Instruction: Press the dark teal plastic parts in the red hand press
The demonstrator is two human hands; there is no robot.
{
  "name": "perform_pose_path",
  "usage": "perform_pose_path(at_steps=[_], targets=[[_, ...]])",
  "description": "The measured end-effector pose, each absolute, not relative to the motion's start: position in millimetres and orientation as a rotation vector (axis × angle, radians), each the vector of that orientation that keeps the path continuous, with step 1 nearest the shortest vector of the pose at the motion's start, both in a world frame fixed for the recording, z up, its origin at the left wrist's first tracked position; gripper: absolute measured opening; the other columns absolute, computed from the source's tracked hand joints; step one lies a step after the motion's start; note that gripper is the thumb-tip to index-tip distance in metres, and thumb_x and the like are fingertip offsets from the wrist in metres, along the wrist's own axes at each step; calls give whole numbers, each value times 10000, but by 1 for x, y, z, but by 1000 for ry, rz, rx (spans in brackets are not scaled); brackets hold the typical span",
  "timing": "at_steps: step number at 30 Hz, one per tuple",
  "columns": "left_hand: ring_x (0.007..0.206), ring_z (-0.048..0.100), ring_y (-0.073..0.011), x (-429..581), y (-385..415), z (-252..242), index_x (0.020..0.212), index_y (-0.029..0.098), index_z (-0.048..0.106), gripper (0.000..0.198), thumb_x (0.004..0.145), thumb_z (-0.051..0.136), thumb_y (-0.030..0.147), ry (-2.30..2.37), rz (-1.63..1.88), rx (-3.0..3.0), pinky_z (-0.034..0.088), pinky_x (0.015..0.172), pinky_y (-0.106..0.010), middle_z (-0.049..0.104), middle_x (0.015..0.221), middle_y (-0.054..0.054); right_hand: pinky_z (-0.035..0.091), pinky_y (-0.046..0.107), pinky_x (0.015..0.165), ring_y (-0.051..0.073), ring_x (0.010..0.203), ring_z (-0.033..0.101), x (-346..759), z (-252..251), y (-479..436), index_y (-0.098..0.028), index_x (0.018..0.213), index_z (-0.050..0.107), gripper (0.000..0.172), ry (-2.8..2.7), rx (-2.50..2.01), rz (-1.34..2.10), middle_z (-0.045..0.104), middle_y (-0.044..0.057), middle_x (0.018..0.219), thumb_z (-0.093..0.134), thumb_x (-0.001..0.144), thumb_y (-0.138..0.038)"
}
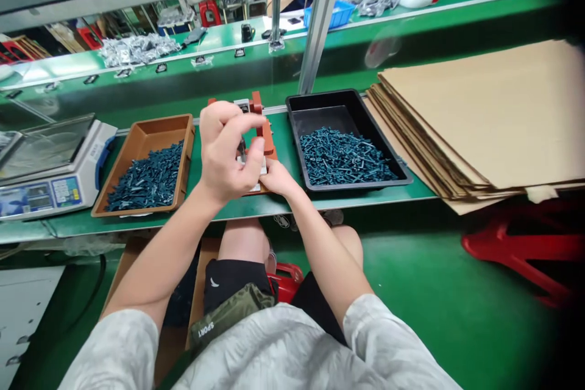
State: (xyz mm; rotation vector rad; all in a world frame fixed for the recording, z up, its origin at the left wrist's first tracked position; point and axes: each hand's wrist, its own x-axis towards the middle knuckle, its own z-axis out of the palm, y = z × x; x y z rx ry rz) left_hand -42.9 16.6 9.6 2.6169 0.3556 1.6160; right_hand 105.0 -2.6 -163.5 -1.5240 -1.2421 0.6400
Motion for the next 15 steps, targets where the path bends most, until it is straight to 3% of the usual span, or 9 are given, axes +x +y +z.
perform_pose_path(at_steps=[3,6,9,12,15], targets=[[1272,549,-334,-24,55,23,1255,290,623,370,928,590,459,414,1488,2596,425,1145,-562,603,1156,-87,564,391,914,266,974,717,106,-164,-3,-187,980,747,254,-1250,-1556,699,791,58,1012,606,773,-144],[1402,466,-337,4,93,49,1322,331,596,503,875,659,554,458,1433,2473,389,1204,-492,579,1338,-69,559,382,899,258,953,705,102,-163,-5,-189,948,728,190,-1225,-1579,683,779,55,959,591,820,-218],[1510,354,-321,8,101,58,1446,337,502,644,888,606,641,433,1419,2493,319,1251,-476,498,1509,-35,558,374,888,242,928,690,96,-163,-9,-190,974,710,196,-1181,-1601,632,750,57,962,607,832,-278],[1567,252,-322,-22,85,28,1579,300,324,758,930,529,635,514,1459,2527,227,1281,-489,358,1647,-50,559,379,903,223,911,676,93,-164,-12,-194,1038,688,238,-1164,-1612,591,717,59,998,617,826,-275],[1527,340,-320,-68,77,-37,1593,222,305,762,942,528,548,764,1496,2427,265,1267,-482,394,1628,-120,545,407,966,223,935,679,92,-165,-12,-191,1090,681,272,-1208,-1592,629,711,66,1037,607,835,-247]])
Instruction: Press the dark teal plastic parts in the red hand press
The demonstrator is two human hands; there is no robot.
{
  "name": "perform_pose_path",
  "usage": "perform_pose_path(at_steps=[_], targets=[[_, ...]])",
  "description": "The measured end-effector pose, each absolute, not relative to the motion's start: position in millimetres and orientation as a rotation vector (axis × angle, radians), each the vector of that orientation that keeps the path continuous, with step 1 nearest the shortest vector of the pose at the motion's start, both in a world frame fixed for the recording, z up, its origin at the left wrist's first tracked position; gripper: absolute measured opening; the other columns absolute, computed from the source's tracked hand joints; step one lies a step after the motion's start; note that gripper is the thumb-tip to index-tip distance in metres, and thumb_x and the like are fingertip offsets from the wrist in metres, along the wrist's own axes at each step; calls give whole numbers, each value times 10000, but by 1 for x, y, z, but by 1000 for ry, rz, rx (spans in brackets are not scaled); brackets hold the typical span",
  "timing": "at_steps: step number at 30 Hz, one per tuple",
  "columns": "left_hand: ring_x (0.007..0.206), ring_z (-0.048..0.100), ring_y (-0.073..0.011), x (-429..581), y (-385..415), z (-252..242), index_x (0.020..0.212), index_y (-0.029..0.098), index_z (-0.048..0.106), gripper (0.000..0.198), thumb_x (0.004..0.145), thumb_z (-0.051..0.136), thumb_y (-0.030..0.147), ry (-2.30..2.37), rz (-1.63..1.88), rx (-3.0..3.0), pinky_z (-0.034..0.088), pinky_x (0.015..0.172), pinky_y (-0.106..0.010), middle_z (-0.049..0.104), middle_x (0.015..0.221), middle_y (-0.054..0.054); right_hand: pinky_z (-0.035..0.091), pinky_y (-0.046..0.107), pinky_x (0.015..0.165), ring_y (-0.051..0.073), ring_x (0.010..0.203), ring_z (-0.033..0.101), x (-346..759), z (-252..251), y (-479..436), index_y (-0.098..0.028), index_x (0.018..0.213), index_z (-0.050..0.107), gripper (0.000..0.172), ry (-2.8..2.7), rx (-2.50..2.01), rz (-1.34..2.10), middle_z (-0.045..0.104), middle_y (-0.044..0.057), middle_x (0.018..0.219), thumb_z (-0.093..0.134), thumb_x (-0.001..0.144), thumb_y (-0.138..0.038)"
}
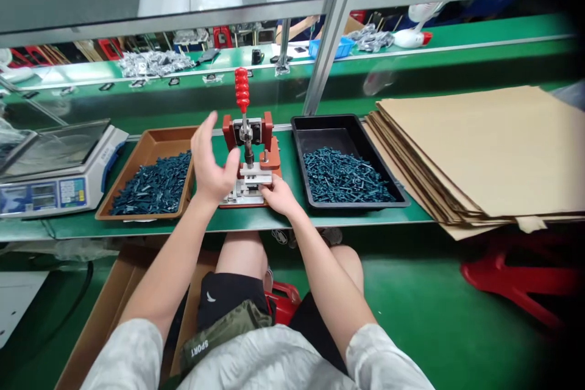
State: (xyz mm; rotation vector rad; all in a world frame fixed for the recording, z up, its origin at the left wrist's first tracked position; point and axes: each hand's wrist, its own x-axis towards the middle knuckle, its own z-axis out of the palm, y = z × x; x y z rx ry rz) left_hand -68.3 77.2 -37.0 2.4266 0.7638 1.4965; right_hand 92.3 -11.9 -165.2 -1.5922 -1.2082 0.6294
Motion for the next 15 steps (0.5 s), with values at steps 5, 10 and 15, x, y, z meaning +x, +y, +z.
perform_pose_path(at_steps=[5,10,15], targets=[[1283,610,-359,-108,100,-132,1299,149,665,541,859,636,462,1069,804,2309,443,1140,-503,683,1329,-178,532,406,1019,254,1082,664,87,-164,-6,-202,1135,701,345,-1277,-1579,524,681,92,1182,645,795,-201],[1126,711,-311,-105,107,-156,1203,140,684,615,1007,333,605,1096,972,1719,520,1031,-470,777,1122,-171,527,438,1039,276,1127,650,75,-166,-5,-222,1156,698,335,-1277,-1664,425,674,92,1188,611,833,-217],[1148,693,-274,-109,94,-160,1269,124,589,659,977,400,684,1038,1224,1492,511,1039,-433,739,1199,-204,496,453,1085,287,1191,610,69,-167,-3,-207,1145,693,307,-1278,-1657,311,637,117,1234,560,868,-207]])
